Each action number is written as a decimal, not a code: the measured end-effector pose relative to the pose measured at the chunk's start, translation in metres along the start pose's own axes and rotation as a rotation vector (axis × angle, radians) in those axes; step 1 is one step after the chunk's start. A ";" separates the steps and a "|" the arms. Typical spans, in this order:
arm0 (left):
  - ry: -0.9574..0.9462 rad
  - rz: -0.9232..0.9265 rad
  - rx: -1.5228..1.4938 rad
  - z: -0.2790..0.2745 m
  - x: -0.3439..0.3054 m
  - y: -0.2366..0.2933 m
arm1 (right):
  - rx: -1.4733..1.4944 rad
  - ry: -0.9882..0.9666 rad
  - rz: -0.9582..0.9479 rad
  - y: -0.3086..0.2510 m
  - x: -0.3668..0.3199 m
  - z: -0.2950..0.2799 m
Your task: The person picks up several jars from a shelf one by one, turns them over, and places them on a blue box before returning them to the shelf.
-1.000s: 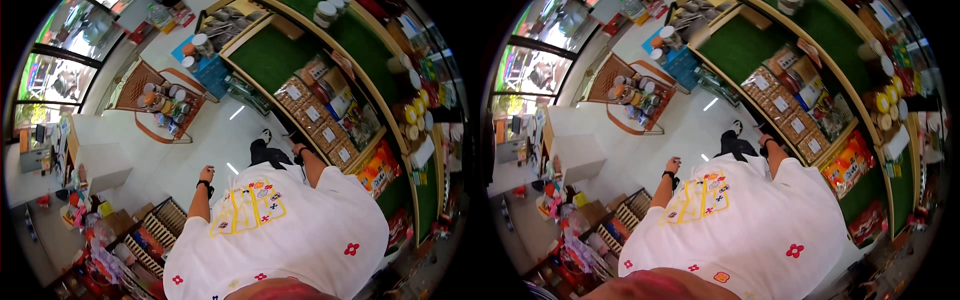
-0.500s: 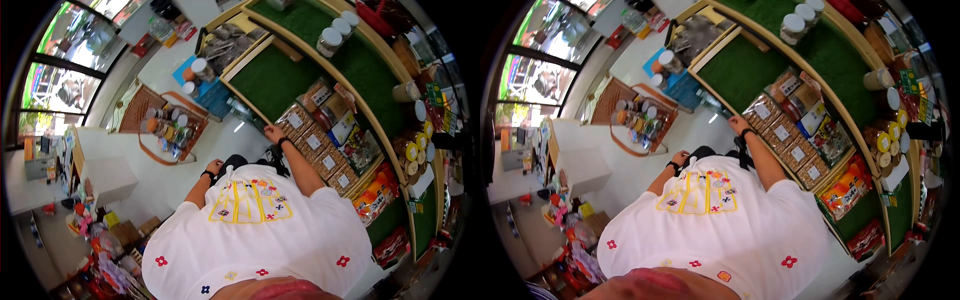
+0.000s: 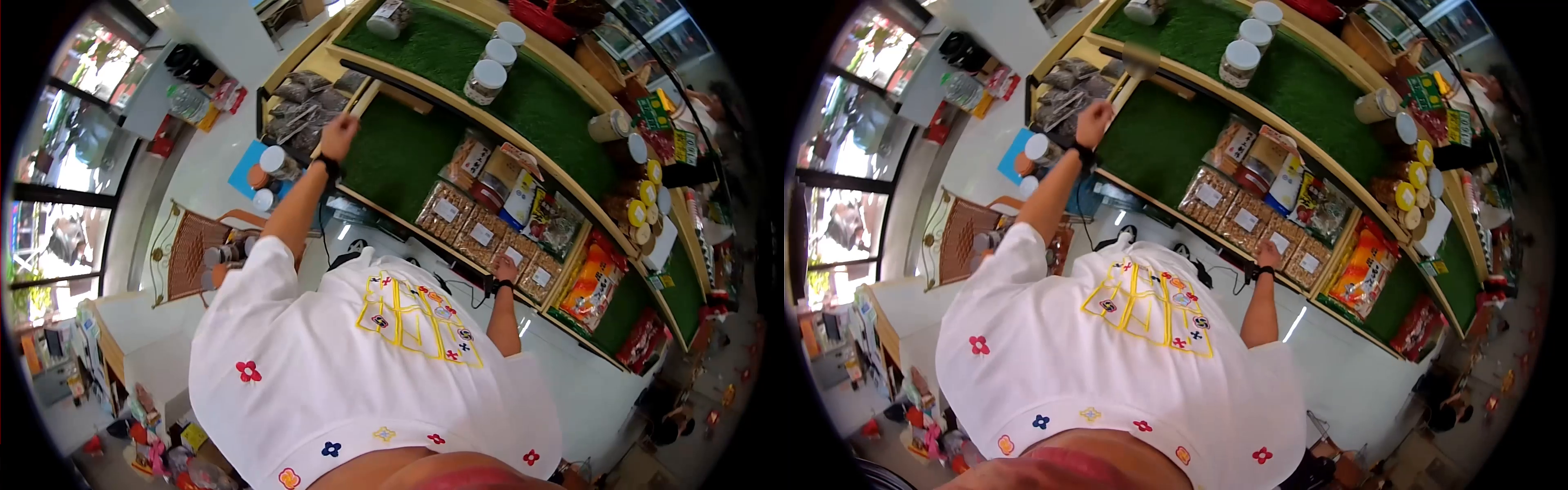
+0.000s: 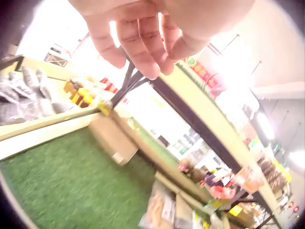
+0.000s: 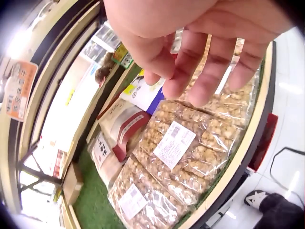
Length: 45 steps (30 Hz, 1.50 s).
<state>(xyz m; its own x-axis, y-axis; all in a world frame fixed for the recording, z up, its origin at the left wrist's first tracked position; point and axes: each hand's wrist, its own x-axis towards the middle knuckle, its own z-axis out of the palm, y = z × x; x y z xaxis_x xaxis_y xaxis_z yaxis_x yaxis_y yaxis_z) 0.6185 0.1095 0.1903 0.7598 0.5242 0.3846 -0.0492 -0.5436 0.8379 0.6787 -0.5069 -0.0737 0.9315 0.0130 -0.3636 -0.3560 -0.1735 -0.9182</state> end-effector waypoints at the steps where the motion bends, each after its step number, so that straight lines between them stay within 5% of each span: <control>1: 0.023 -0.046 -0.033 0.001 0.035 0.014 | 0.071 0.091 0.062 0.008 -0.008 0.001; 3: 0.054 0.046 -0.113 0.015 0.104 0.000 | -0.046 0.192 0.149 -0.044 -0.076 0.036; 4: -0.006 0.045 -0.482 0.023 0.137 0.004 | -0.051 0.200 0.235 -0.041 -0.094 0.044; 5: -0.054 -0.132 -0.504 0.021 0.159 0.029 | -0.038 0.185 0.289 -0.029 -0.107 0.053; 6: -0.055 -0.103 -0.510 0.026 0.182 0.042 | -0.025 0.170 0.347 -0.009 -0.120 0.062; 8: 0.049 0.233 -0.371 0.038 0.226 0.040 | 0.083 0.145 0.413 0.029 -0.152 0.077; 12: 0.362 0.130 0.019 0.063 0.266 0.032 | 0.053 0.142 0.487 0.065 -0.224 0.110; 13: 0.228 -0.058 0.195 0.073 0.276 0.011 | 0.056 0.163 0.554 0.055 -0.243 0.116; 16: -0.076 -0.270 0.065 0.084 0.284 -0.024 | 0.089 0.258 0.642 0.033 -0.283 0.130; 21: 0.042 -0.313 0.073 0.086 0.278 -0.002 | 0.139 0.349 0.688 0.024 -0.309 0.137; 25: 0.034 -0.276 0.076 0.075 0.270 0.019 | 0.092 0.363 0.549 0.015 -0.284 0.144; 28: 0.075 -0.081 0.038 0.067 0.249 0.040 | 0.017 0.294 0.461 -0.032 -0.248 0.153; 31: 0.054 0.322 0.042 0.066 0.236 0.051 | -0.100 0.185 0.175 -0.093 -0.210 0.163; 34: -0.125 0.356 0.033 0.088 0.231 0.023 | -0.158 0.091 -0.128 -0.133 -0.153 0.165; 37: -0.238 0.175 0.090 0.084 0.222 0.025 | -0.499 0.064 -0.326 -0.248 -0.123 0.192; 38: -0.296 0.121 0.106 0.081 0.222 0.028 | -0.301 -0.007 -0.426 -0.269 -0.105 0.204; 41: -0.219 0.171 0.127 0.080 0.222 0.032 | -0.402 -0.115 -0.486 -0.381 -0.088 0.255; 45: -0.213 0.159 0.024 0.085 0.211 0.023 | -0.347 -0.251 -0.886 -0.482 -0.063 0.338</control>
<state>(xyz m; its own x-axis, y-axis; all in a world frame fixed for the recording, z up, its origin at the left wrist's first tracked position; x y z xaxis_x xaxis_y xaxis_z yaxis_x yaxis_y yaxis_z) 0.8333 0.1519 0.2578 0.8630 0.2828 0.4187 -0.1657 -0.6246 0.7632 0.7658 -0.0916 0.3385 0.7933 0.4799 0.3747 0.5428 -0.2786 -0.7923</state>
